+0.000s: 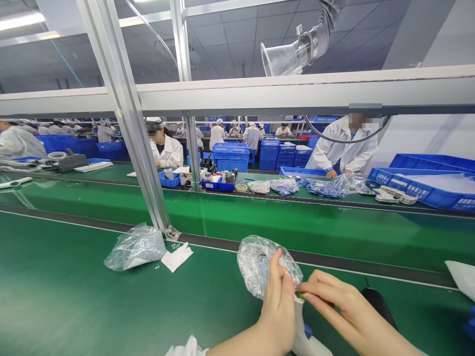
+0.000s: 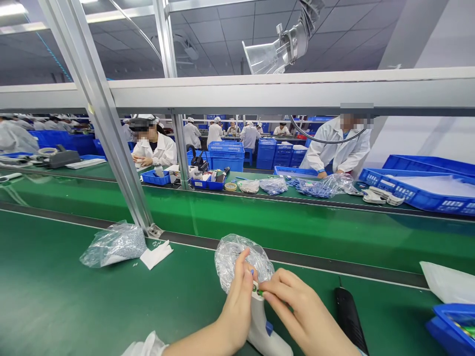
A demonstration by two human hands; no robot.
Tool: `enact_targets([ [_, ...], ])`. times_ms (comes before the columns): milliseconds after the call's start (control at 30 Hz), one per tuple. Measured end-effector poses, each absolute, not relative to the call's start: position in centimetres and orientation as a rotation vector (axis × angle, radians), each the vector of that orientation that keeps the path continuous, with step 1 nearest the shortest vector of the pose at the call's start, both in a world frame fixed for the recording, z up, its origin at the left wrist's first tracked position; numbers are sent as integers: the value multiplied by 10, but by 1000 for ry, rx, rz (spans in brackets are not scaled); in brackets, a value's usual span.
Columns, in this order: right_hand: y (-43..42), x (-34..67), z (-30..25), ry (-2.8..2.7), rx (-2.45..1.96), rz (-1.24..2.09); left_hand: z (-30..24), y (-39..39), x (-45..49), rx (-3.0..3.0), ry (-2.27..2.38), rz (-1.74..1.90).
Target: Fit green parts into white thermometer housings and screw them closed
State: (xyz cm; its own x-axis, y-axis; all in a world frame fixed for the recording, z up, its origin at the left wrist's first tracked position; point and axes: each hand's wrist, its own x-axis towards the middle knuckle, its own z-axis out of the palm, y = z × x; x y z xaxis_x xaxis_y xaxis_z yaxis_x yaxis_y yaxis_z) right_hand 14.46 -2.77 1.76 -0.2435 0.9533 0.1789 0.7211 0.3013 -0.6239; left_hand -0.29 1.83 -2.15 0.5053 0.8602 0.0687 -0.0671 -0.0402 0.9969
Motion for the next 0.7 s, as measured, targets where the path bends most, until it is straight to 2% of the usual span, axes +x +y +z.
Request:
enact_targets([
  [200,-10,134,44,-2127,-1748,736,-21,16,-5,1467,744,865],
  [433,0,131,54,-2216,-1807,695,-26,21,-6,1377,735,844],
  [700,3,121,71,-2244,-1796,795,-18,8,-6,1376,783,894],
])
